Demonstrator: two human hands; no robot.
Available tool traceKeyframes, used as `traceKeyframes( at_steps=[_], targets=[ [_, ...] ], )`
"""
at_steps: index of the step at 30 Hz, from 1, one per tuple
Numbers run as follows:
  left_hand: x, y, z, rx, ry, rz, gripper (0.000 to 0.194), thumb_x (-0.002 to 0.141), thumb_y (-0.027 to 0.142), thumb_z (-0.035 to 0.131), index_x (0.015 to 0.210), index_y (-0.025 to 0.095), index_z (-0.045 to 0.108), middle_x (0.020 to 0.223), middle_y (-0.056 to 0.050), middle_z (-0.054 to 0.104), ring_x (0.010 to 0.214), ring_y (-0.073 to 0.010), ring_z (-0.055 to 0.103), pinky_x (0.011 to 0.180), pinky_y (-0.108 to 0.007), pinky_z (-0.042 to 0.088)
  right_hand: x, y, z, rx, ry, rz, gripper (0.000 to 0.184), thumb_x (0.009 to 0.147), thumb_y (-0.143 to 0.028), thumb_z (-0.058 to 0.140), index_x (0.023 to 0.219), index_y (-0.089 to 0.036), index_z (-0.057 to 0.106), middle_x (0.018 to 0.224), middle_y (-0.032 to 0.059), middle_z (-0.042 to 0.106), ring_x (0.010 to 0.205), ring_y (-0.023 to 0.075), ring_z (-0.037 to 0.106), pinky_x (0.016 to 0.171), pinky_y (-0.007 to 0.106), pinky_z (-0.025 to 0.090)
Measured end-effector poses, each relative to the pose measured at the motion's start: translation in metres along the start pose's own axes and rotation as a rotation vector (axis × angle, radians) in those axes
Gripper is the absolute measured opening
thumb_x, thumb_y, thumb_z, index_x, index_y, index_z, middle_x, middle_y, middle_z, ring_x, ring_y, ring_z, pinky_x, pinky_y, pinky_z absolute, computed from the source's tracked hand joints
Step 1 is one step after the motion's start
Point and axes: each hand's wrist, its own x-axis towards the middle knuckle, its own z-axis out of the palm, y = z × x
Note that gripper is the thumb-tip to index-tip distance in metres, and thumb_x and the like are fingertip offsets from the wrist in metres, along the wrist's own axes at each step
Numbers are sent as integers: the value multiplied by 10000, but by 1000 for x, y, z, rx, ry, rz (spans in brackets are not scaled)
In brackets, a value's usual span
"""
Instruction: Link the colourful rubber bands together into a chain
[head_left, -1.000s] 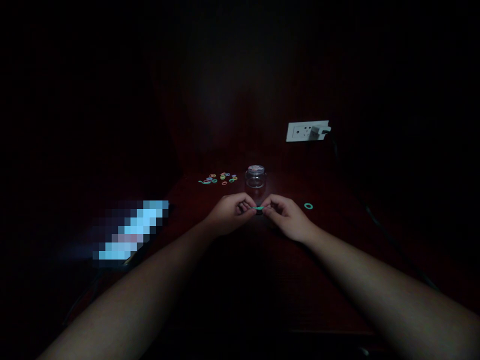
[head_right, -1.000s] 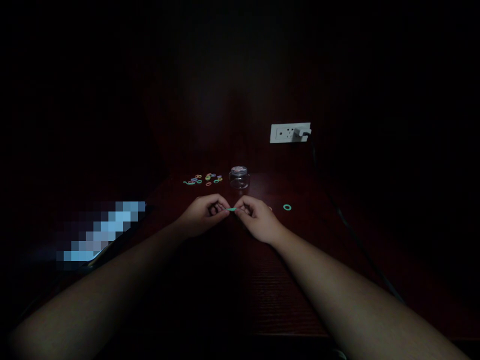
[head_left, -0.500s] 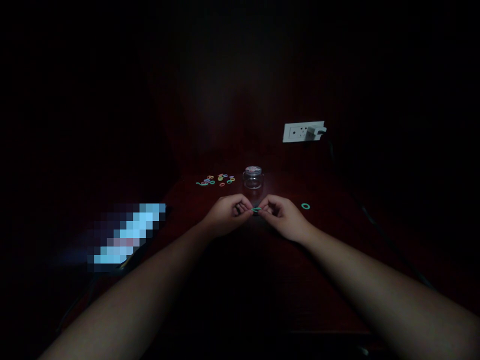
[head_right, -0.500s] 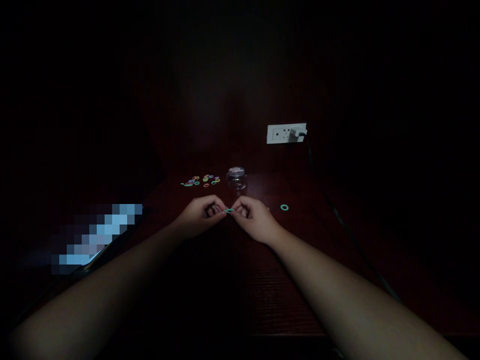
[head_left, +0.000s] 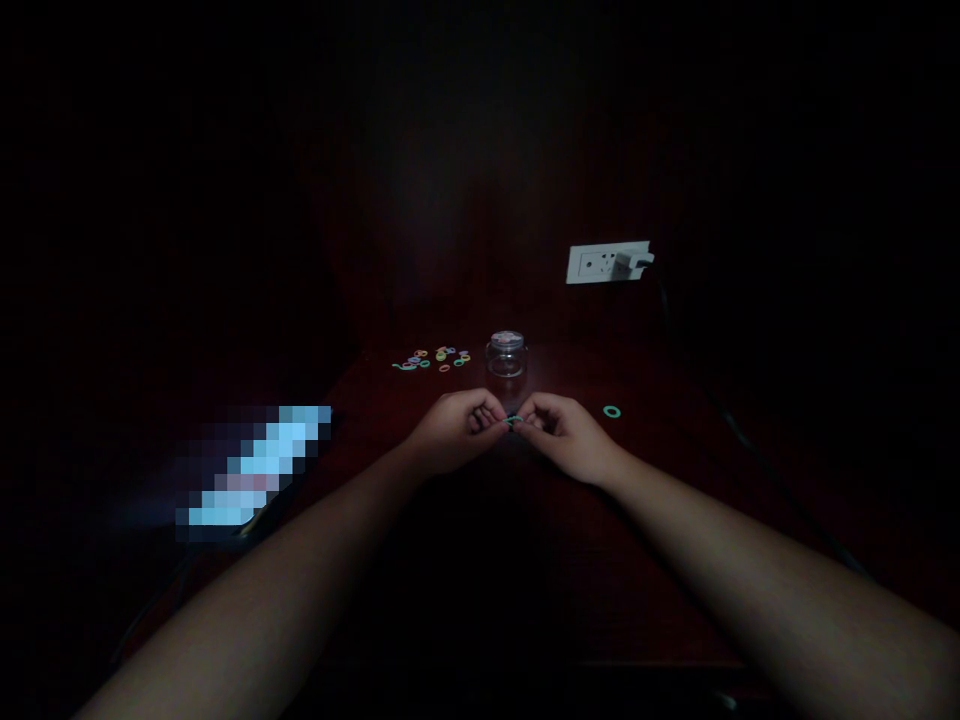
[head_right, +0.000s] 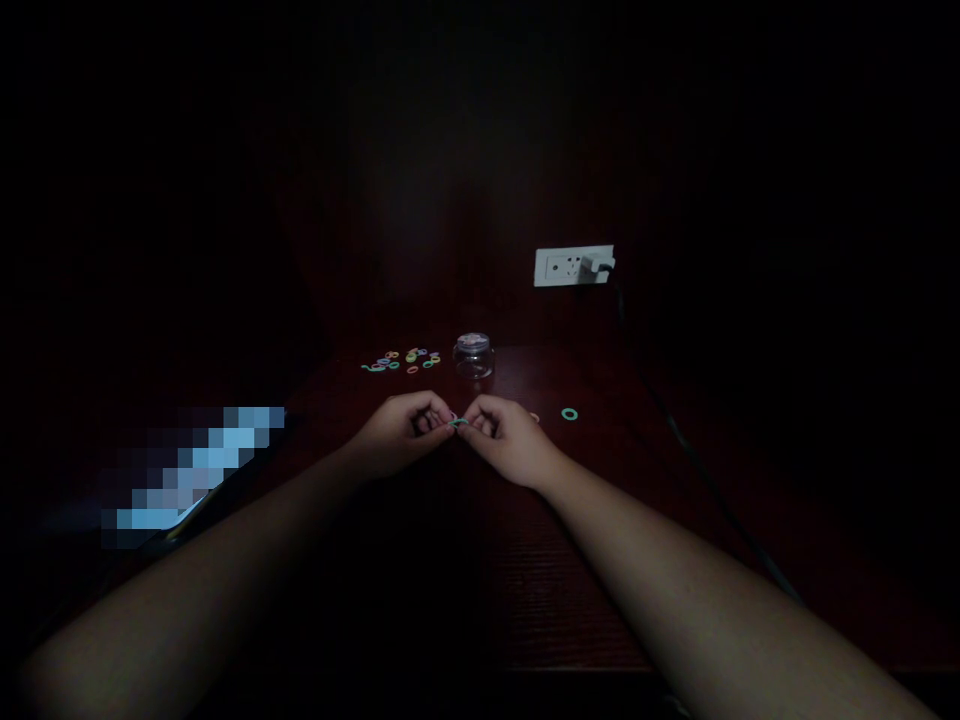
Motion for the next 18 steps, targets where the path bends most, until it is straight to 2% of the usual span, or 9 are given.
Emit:
traceKeyframes(
  at_steps=[12, 18],
  targets=[
    [-1, 2, 0, 12, 4, 13, 123, 719, 235, 554, 769, 122, 549, 647, 9, 537, 537, -55, 435, 483, -163, 364, -1, -2, 0, -24, 0, -15, 196, 757, -336, 531, 755, -141, 552, 579, -22, 467, 502, 75, 371, 464, 202, 295],
    [-2, 2, -1, 19, -48, -17, 99, 704, 216, 546, 736, 124, 523, 644, 12, 524, 526, -52, 414, 470, -161, 340, -1, -2, 0, -30, 6, -15, 174, 760, -317, 526, 764, -144, 546, 566, -30, 446, 497, 72, 355, 462, 199, 285]
  ],
)
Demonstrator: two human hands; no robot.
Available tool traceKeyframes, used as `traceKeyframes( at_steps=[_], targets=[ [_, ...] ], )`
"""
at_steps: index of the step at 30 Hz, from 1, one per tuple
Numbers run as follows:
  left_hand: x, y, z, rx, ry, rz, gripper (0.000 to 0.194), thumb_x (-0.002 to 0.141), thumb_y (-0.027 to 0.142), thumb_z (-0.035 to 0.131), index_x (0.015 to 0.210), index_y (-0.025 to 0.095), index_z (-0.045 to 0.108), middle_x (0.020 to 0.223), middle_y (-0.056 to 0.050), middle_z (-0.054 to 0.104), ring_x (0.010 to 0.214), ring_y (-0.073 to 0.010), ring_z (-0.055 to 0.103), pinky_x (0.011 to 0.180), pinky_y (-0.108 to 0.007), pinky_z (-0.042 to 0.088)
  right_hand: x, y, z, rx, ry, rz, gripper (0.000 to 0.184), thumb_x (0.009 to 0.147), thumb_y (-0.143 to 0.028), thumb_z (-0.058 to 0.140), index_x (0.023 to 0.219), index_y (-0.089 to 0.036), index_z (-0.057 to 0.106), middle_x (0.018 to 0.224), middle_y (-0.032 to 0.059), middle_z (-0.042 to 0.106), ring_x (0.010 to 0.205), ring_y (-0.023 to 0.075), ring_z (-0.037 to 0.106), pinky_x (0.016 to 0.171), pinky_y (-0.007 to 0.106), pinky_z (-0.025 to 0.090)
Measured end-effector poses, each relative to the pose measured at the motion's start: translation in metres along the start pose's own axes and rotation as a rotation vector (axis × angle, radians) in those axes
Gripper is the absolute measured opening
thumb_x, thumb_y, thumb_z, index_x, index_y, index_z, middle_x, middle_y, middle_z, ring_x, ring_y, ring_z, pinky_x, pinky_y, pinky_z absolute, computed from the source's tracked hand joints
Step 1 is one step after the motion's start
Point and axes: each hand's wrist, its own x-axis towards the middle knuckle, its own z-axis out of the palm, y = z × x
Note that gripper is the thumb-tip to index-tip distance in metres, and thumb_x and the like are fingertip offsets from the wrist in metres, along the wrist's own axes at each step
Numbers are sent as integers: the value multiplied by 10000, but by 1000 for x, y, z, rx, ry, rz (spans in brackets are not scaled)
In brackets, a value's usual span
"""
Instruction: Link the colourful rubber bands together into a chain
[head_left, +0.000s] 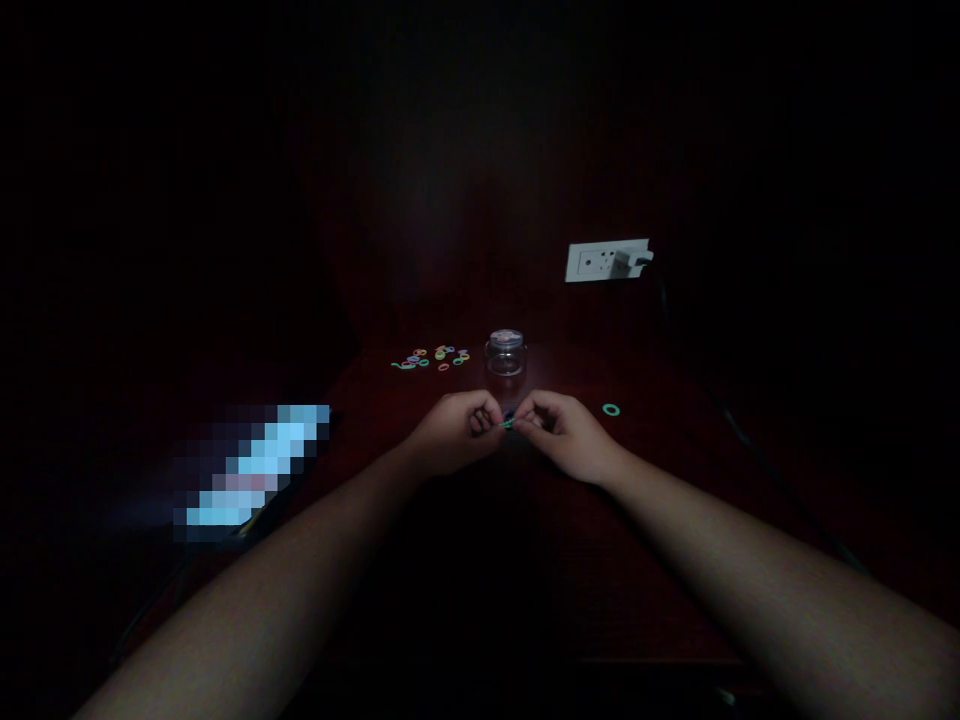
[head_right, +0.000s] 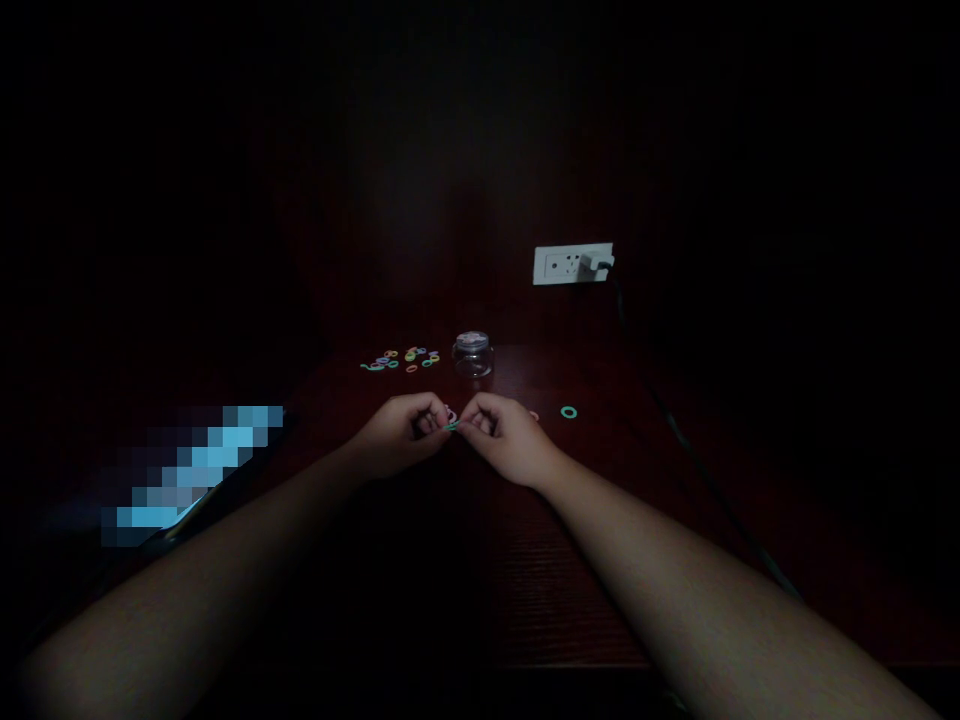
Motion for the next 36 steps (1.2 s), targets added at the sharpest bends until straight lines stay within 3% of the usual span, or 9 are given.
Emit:
traceKeyframes(
  at_steps=[5, 17, 36],
  targets=[
    [-1, -2, 0, -22, -51, 0, 101, 711, 222, 539, 728, 128, 504, 650, 11, 522, 532, -53, 413, 468, -162, 336, 0, -1, 1, 17, -23, -8, 138, 759, -284, 520, 752, -146, 530, 551, -38, 431, 476, 66, 340, 449, 198, 274],
    [0, -1, 3, -84, -5, 16, 208, 731, 310, 564, 837, 131, 552, 700, -3, 545, 581, -68, 458, 532, -190, 396, 0, 0, 1, 46, -33, -15, 114, 730, -257, 547, 740, -147, 519, 557, -37, 441, 485, 66, 356, 454, 195, 281],
    [0, -2, 0, -63, 57, 65, 96, 739, 190, 519, 797, 119, 547, 663, 9, 527, 559, -57, 436, 509, -168, 361, 0, -2, 1, 24, 0, -9, 122, 748, -270, 534, 768, -150, 529, 601, -26, 470, 515, 76, 381, 489, 206, 309]
  ],
)
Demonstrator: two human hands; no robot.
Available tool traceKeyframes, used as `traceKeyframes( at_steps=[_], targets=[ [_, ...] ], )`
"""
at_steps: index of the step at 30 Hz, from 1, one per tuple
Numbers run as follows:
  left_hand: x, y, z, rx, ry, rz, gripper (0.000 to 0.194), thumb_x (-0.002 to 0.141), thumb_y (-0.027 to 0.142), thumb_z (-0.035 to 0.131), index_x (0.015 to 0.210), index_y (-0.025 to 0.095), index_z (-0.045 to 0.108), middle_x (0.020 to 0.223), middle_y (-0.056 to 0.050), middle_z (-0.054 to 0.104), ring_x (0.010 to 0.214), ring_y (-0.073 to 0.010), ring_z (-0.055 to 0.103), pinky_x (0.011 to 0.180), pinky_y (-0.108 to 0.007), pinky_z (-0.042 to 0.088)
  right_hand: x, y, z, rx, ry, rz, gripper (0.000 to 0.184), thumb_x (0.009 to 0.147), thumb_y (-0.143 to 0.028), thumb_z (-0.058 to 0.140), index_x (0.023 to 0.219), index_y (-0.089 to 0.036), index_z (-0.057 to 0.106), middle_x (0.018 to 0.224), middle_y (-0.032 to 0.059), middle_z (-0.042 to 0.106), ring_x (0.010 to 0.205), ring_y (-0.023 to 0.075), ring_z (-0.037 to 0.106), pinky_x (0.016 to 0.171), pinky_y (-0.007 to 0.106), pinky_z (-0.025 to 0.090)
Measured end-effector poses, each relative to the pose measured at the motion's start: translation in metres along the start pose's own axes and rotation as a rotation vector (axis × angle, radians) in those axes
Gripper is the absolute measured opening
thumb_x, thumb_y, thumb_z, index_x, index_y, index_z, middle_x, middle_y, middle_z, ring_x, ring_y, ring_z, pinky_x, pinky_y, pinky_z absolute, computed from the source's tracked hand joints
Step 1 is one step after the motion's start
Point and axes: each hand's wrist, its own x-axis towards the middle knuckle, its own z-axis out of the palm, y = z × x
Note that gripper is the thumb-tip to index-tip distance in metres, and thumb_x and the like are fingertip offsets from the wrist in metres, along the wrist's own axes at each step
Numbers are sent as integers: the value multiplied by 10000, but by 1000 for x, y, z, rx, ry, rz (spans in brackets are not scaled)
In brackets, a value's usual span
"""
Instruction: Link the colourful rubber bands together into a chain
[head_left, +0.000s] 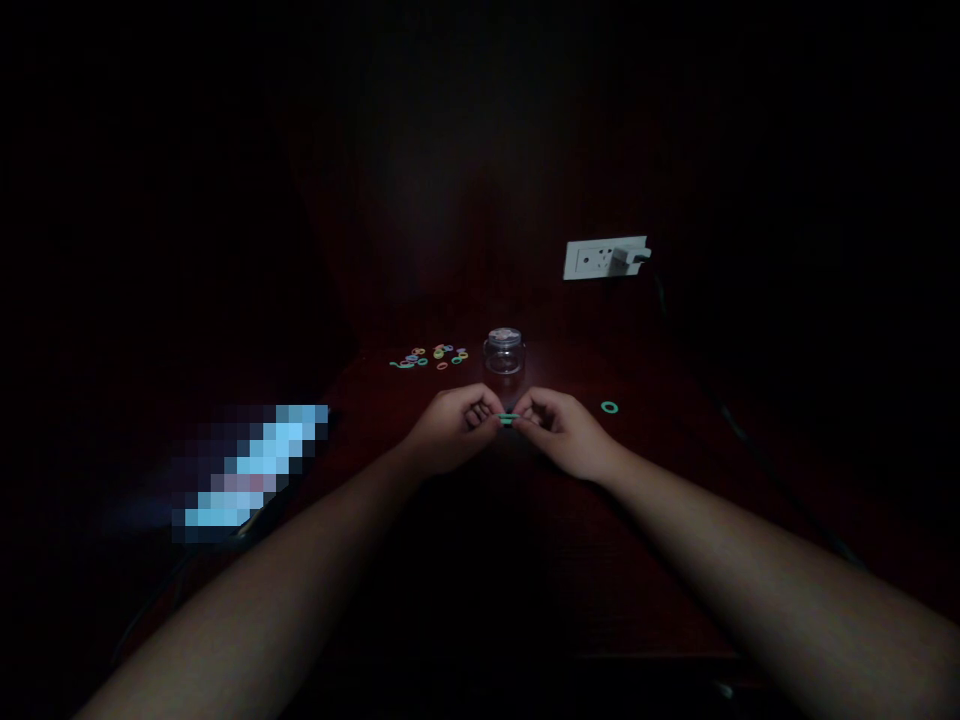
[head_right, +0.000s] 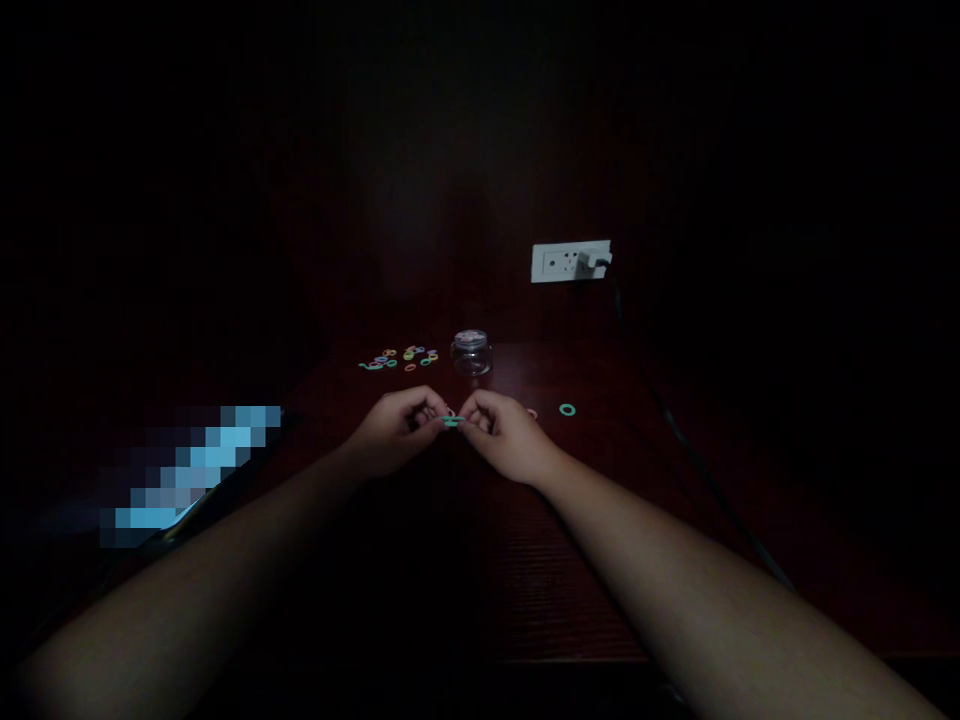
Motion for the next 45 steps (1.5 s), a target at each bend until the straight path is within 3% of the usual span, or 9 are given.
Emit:
traceKeyframes(
  at_steps=[11, 19, 27, 45],
  targets=[
    [1, 3, 1, -10, 52, -23, 143, 744, 248, 544, 796, 118, 570, 644, 4, 534, 548, -59, 440, 503, -169, 375, -2, 2, -1, 66, -19, 34, 217, 819, -364, 442, 780, -159, 499, 588, -25, 462, 462, 72, 418, 422, 190, 314],
    [1, 2, 0, 31, 56, -24, 176, 764, 274, 521, 810, 121, 596, 636, 5, 534, 529, -59, 423, 480, -166, 354, 0, -2, -2, -17, 7, -23, 170, 785, -317, 496, 759, -151, 521, 591, -25, 452, 517, 77, 384, 481, 203, 309],
    [3, -2, -2, 183, 59, 76, 132, 744, 221, 518, 746, 134, 617, 678, -13, 521, 583, -81, 438, 513, -190, 360, -1, -1, -1, 6, -14, -14, 152, 776, -298, 499, 770, -148, 524, 601, -22, 454, 520, 77, 371, 480, 203, 300],
    [3, 0, -1, 254, 42, 92, 151, 721, 289, 591, 729, 147, 638, 623, 8, 496, 548, -80, 423, 504, -198, 338, -1, 0, -2, -13, 11, -9, 144, 778, -294, 492, 760, -154, 521, 617, -20, 471, 534, 86, 400, 495, 214, 309]
  ],
)
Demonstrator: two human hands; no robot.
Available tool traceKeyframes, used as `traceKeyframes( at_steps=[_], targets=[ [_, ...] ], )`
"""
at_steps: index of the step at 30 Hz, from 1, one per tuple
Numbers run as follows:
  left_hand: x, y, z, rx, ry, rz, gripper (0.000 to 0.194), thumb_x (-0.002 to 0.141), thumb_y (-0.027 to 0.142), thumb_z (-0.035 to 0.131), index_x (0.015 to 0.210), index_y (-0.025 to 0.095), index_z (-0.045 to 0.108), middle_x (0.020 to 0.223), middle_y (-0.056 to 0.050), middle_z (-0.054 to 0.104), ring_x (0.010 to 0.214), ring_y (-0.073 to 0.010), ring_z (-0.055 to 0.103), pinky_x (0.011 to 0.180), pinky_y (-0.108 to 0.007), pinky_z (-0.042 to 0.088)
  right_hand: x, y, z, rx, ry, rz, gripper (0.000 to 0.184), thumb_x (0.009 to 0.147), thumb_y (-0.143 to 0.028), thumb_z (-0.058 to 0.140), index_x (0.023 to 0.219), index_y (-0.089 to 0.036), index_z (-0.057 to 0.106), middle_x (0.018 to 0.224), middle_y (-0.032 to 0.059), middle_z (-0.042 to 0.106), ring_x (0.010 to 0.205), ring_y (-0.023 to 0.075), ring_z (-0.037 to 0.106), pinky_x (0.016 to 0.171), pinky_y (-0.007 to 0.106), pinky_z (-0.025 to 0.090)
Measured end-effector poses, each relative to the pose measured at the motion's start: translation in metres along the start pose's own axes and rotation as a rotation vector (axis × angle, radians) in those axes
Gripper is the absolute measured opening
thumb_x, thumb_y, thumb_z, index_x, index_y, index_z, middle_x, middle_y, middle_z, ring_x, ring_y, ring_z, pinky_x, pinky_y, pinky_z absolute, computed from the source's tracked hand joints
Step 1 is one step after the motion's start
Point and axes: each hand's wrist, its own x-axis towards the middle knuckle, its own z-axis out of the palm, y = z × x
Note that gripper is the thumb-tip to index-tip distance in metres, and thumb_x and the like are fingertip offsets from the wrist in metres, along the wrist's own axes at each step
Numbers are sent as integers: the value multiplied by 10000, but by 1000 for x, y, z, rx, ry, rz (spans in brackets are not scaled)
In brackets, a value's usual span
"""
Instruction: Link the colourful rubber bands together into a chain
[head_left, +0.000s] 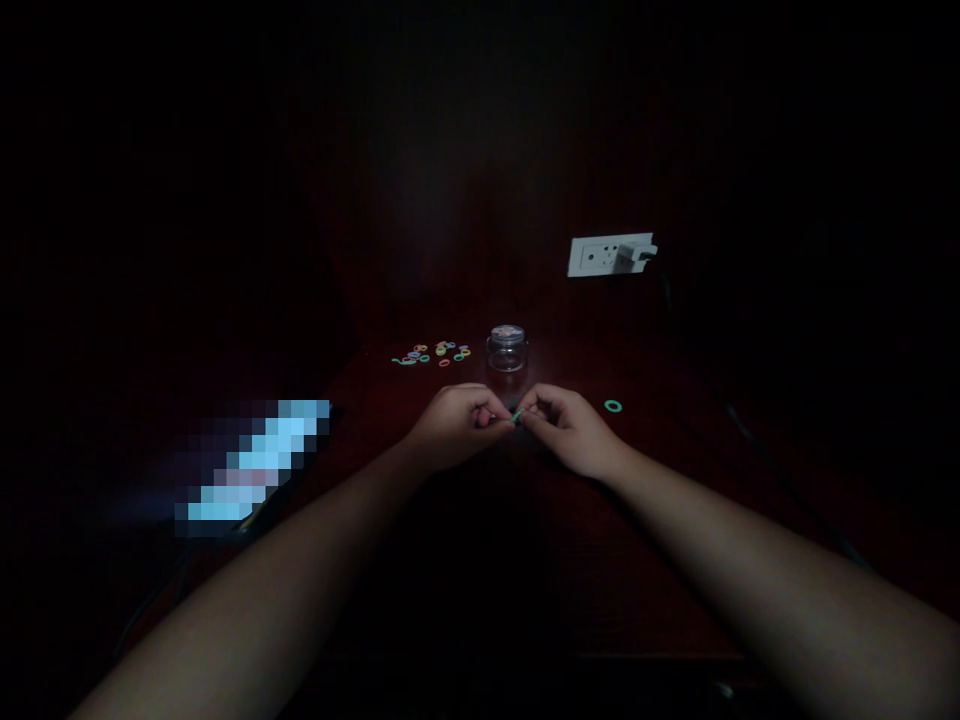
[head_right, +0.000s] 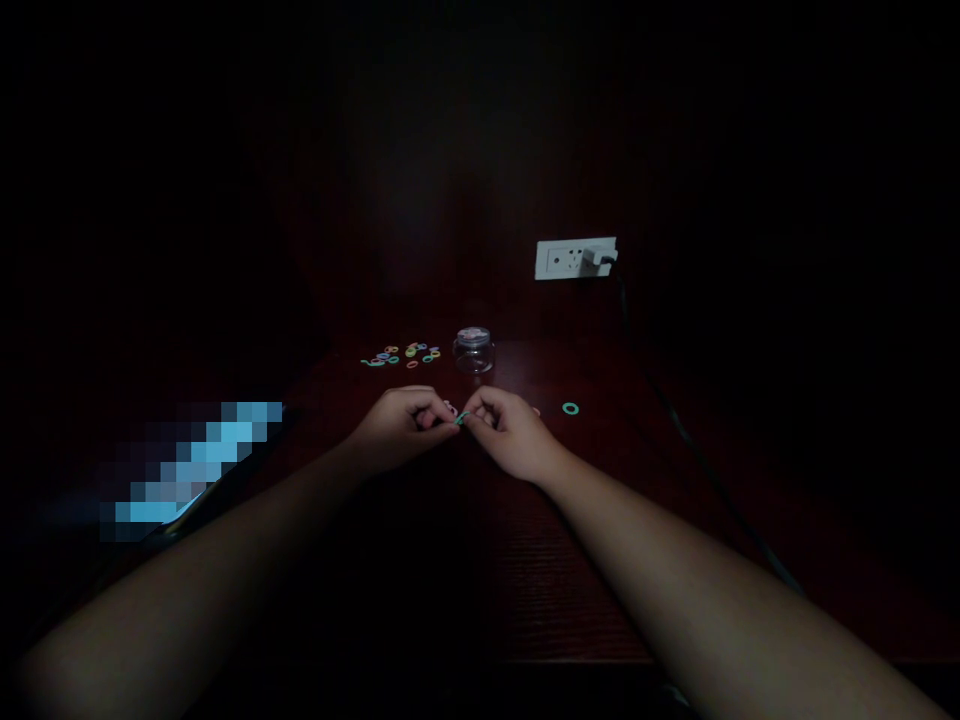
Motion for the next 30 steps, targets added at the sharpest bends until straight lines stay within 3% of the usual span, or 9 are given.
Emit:
traceKeyframes(
  at_steps=[14, 21, 30],
  targets=[
    [-1, 8, -1, -200, -36, -162, 214, 783, 340, 499, 741, 132, 530, 604, 34, 464, 522, -61, 381, 474, -168, 321, 0, -2, 1, -2, -35, -7, 174, 789, -313, 478, 747, -146, 506, 581, -33, 418, 515, 77, 354, 473, 205, 278],
    [0, 3, 1, -195, -16, -135, 227, 780, 348, 514, 753, 133, 582, 617, 22, 532, 526, -64, 428, 488, -172, 343, -1, -1, 1, 7, -64, -10, 185, 798, -320, 471, 721, -153, 485, 564, -41, 393, 502, 74, 337, 460, 202, 266],
    [1, 1, 0, -166, 5, -90, 241, 805, 321, 491, 855, 146, 648, 777, -27, 664, 622, -94, 555, 550, -189, 416, -1, -2, 1, 28, -60, 1, 206, 798, -345, 473, 746, -147, 500, 564, -39, 399, 491, 71, 336, 451, 202, 257]
  ],
)
